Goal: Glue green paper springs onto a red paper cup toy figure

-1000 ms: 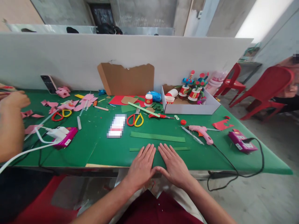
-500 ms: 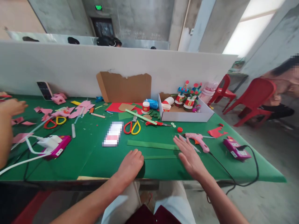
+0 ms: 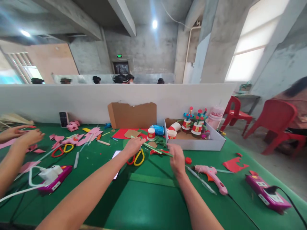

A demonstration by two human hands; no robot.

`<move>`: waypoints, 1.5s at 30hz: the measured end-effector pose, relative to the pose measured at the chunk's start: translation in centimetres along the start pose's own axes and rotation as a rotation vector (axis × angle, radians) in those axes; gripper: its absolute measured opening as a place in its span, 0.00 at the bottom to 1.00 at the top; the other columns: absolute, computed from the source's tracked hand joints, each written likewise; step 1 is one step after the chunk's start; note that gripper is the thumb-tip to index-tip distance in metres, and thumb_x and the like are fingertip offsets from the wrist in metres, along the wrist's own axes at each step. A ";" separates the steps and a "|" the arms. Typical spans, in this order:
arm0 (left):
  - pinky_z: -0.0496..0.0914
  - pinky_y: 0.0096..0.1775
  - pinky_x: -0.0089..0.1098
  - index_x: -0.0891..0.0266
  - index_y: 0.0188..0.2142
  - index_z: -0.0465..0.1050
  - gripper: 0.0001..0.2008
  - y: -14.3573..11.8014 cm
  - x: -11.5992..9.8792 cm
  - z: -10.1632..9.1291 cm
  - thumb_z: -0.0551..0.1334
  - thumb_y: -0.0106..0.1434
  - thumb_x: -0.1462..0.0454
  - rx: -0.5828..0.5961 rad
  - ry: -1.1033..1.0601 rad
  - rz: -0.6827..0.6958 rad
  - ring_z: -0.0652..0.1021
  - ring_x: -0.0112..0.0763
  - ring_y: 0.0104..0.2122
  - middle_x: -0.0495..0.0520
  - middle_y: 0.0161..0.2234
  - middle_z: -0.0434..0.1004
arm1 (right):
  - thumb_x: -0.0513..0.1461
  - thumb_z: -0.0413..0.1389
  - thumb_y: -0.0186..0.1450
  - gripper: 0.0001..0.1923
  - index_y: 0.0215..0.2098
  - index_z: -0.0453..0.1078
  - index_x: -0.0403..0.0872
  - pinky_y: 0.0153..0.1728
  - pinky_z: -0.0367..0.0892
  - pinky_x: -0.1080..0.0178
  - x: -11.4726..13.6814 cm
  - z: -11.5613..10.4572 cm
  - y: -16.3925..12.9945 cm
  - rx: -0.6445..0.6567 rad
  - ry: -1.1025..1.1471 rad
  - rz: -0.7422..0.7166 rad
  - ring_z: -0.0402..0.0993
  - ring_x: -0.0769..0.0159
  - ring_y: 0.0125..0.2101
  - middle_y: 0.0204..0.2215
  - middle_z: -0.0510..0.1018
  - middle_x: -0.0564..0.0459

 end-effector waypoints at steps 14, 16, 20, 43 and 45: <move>0.65 0.48 0.43 0.62 0.36 0.70 0.12 2.6 2.4 -1.9 0.50 0.62 0.74 -0.144 -0.247 -0.227 0.73 0.44 0.47 0.61 0.41 0.76 | 0.49 0.45 0.68 0.21 0.48 0.71 0.46 0.46 0.68 0.55 -5.7 3.5 -2.6 -0.179 0.572 0.487 0.75 0.59 0.42 0.46 0.77 0.44; 0.69 0.42 0.39 0.61 0.35 0.68 0.09 2.0 3.4 -2.5 0.52 0.62 0.72 -0.134 -0.593 -0.414 0.77 0.41 0.39 0.58 0.33 0.77 | 0.48 0.51 0.64 0.18 0.45 0.72 0.46 0.42 0.69 0.57 -7.4 4.5 -3.2 -0.200 0.756 0.647 0.75 0.60 0.39 0.44 0.78 0.46; 0.69 0.23 0.29 0.61 0.32 0.64 0.10 2.4 -3.6 -0.7 0.50 0.68 0.62 0.234 -1.547 -0.437 0.74 0.29 0.18 0.50 0.21 0.73 | 0.48 0.57 0.62 0.14 0.39 0.73 0.47 0.38 0.71 0.59 -6.5 8.4 -3.9 0.057 1.295 0.896 0.77 0.62 0.32 0.35 0.80 0.50; 0.69 0.15 0.27 0.65 0.30 0.65 0.19 -1.7 -16.5 6.1 0.51 0.68 0.52 0.732 -2.164 -0.283 0.76 0.32 0.15 0.53 0.20 0.75 | 0.50 0.60 0.61 0.18 0.26 0.71 0.43 0.05 0.52 0.72 -3.3 10.2 -5.7 0.552 1.271 0.917 0.56 0.74 0.05 0.06 0.63 0.63; 0.69 0.15 0.28 0.65 0.31 0.65 0.22 -2.2 -17.4 6.0 0.49 0.68 0.48 0.833 -2.168 -0.253 0.78 0.34 0.17 0.54 0.22 0.76 | 0.48 0.60 0.62 0.14 0.32 0.74 0.44 0.07 0.56 0.72 -4.4 9.3 -5.0 0.469 1.253 0.932 0.62 0.74 0.09 0.13 0.73 0.57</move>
Point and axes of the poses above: each hand's wrist, its own y-axis towards the middle knuckle, its own z-axis out of the palm, x = y × z, the point moved 10 cm from there along y, towards the middle knuckle
